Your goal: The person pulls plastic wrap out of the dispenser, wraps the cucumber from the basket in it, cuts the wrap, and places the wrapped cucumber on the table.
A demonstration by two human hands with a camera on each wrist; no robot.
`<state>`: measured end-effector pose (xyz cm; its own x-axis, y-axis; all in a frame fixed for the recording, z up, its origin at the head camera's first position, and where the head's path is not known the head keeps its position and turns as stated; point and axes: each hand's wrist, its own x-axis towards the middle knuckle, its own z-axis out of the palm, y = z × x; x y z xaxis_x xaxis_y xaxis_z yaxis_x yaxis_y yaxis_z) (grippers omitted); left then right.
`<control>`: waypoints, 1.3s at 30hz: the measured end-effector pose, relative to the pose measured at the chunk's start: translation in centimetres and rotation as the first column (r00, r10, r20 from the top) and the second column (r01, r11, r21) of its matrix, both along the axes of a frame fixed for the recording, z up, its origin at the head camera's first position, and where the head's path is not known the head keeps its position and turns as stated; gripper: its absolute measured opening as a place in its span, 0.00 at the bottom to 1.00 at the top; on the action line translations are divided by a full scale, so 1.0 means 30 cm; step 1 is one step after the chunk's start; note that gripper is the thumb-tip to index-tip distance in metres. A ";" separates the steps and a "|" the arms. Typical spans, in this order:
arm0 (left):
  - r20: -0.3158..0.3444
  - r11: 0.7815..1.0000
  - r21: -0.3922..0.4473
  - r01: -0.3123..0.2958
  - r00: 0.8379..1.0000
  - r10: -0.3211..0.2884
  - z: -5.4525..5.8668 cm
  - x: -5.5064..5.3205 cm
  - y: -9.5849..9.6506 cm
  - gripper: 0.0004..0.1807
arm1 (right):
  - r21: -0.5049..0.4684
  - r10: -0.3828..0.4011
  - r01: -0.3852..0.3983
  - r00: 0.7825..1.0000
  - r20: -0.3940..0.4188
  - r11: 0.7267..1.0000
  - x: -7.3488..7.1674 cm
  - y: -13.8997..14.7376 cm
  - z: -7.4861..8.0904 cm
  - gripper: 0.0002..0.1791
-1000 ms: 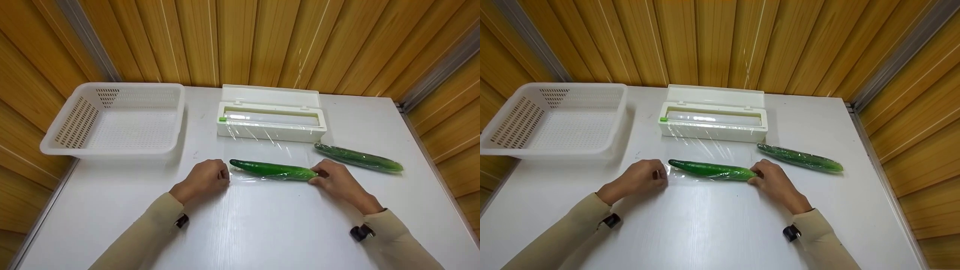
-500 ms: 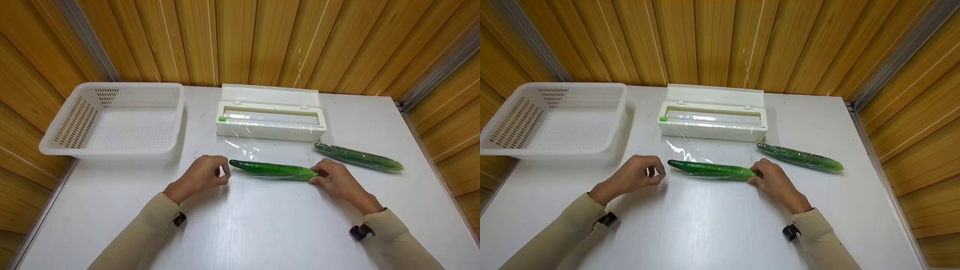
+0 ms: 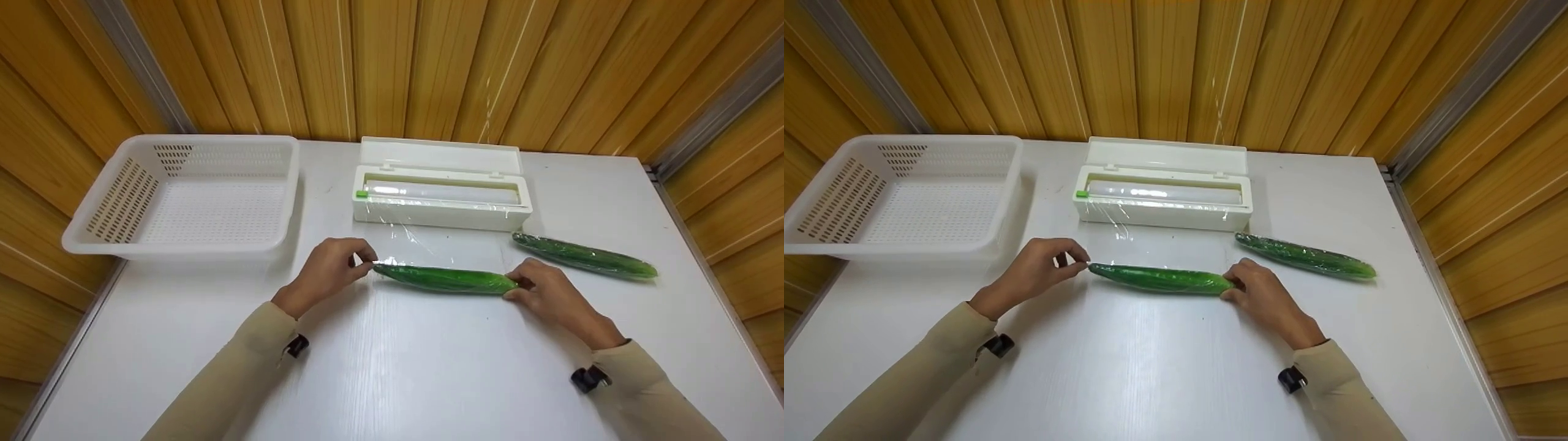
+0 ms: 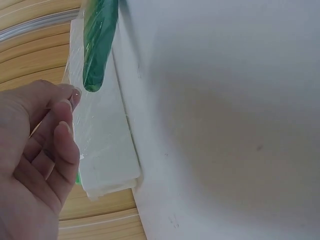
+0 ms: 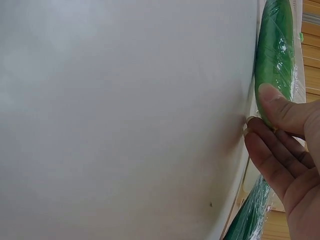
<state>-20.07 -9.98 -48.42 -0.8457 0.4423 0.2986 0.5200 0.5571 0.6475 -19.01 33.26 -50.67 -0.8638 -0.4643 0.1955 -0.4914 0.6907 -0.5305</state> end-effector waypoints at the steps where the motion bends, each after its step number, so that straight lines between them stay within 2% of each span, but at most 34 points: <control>1: 0.002 1.000 -0.005 -0.001 1.000 0.001 0.000 -0.005 0.001 0.04 | -0.001 0.000 0.000 1.000 -0.003 1.000 -0.001 0.000 -0.001 0.14; 5: 0.026 1.000 -0.013 -0.007 1.000 0.007 -0.002 -0.018 0.001 0.03 | -0.006 0.009 -0.009 1.000 -0.008 1.000 -0.003 0.002 -0.001 0.15; 13: 0.146 0.998 0.051 -0.033 0.989 0.025 0.004 -0.041 0.014 0.03 | -0.025 0.038 -0.039 0.998 -0.045 0.999 -0.001 0.008 -0.007 0.16; 21: 0.220 0.994 0.067 -0.088 0.973 0.071 -0.022 -0.060 0.028 0.02 | -0.076 0.095 -0.102 0.991 -0.093 0.992 -0.001 0.011 -0.015 0.16; 26: 0.235 0.993 0.056 -0.102 0.968 0.086 -0.044 -0.062 0.028 0.02 | -0.074 0.097 -0.105 0.990 -0.105 0.992 -0.004 0.011 -0.009 0.16; 32: 0.248 0.993 0.076 -0.090 0.966 0.068 -0.065 -0.057 0.034 0.04 | -0.064 0.093 -0.099 0.991 -0.099 0.993 -0.006 0.010 0.000 0.16; 39: 0.227 0.996 0.067 -0.063 0.973 0.047 -0.084 -0.041 0.045 0.07 | -0.032 0.053 -0.054 0.998 -0.014 0.998 -0.006 0.005 0.006 0.14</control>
